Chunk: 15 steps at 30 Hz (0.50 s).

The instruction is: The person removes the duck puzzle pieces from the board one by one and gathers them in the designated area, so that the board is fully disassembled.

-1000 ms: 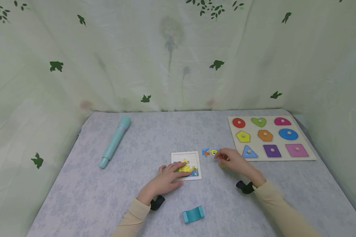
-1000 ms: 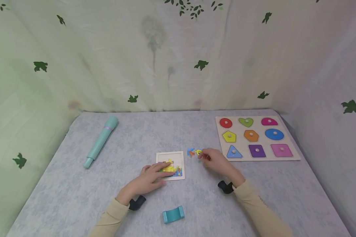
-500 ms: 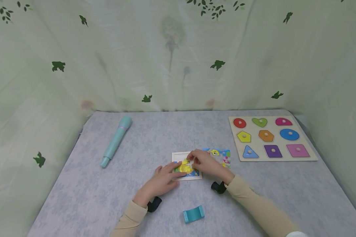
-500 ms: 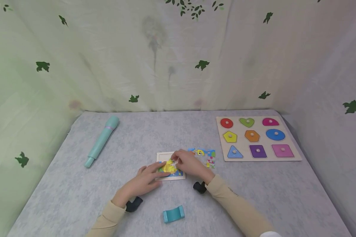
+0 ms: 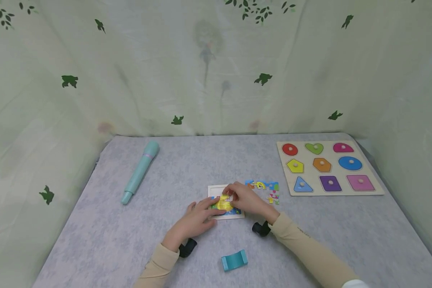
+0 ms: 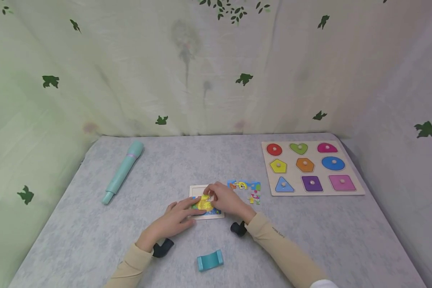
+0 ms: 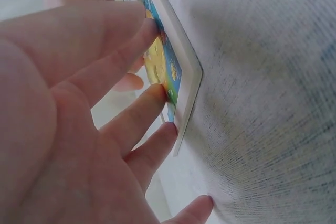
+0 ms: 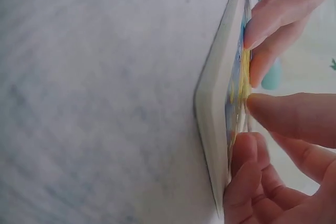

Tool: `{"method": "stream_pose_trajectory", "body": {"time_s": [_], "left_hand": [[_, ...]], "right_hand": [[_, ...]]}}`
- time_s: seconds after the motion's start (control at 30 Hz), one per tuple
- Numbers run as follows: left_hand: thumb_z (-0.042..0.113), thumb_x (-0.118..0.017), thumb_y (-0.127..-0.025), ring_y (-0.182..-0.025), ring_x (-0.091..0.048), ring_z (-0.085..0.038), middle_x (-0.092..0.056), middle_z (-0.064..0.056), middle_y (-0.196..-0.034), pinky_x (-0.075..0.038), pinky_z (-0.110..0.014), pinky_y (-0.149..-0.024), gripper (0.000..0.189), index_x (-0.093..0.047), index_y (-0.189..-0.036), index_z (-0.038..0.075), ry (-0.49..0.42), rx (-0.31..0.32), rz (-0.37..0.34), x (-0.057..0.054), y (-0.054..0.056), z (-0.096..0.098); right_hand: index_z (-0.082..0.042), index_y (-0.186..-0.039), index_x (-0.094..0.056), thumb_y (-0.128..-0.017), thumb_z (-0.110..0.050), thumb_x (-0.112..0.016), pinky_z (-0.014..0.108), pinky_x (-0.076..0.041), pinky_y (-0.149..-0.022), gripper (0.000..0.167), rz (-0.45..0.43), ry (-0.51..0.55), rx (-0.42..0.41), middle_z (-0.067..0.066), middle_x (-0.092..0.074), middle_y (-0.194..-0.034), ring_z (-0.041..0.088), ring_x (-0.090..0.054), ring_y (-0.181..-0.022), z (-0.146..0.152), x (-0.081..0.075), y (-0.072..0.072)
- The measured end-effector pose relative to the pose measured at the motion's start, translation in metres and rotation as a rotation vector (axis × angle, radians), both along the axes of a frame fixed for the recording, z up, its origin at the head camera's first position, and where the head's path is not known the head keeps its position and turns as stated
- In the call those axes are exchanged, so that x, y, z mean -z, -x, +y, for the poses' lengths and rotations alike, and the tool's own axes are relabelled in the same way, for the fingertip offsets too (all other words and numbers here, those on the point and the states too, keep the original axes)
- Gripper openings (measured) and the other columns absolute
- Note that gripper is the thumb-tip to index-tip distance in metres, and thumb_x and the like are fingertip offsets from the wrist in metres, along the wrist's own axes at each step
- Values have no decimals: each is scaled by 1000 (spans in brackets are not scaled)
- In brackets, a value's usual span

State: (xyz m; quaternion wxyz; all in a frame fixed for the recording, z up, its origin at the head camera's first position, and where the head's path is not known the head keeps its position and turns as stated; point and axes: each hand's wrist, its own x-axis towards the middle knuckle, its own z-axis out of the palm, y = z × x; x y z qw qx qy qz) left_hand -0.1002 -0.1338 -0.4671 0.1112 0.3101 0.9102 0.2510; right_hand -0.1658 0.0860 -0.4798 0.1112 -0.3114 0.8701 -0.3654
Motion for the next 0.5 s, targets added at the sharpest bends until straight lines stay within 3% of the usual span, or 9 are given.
{"method": "stream_pose_trajectory", "body": {"time_s": [0.2, 0.5], "left_hand": [[14, -57, -96, -135, -31, -38, -38, -16, -147, -21, -72, -96, 33, -63, -128, 11, 2, 1, 3, -1, 0, 0], [15, -56, -97, -136, -29, -38, -37, -15, -149, -19, -72, -97, 33, -62, -130, 13, -3, 3, -7, 1, 0, -2]], "right_hand": [[-3, -110, -64, -86, 4, -63, 25, -42, -65, 24, 5, 20, -3, 0, -49, -85, 14, -45, -75, 0, 0, 2], [-9, -107, -65, -91, 1, -59, 30, -47, -73, 20, -56, 92, -17, 3, -59, -95, 15, -53, -81, 2, 0, 3]]}}
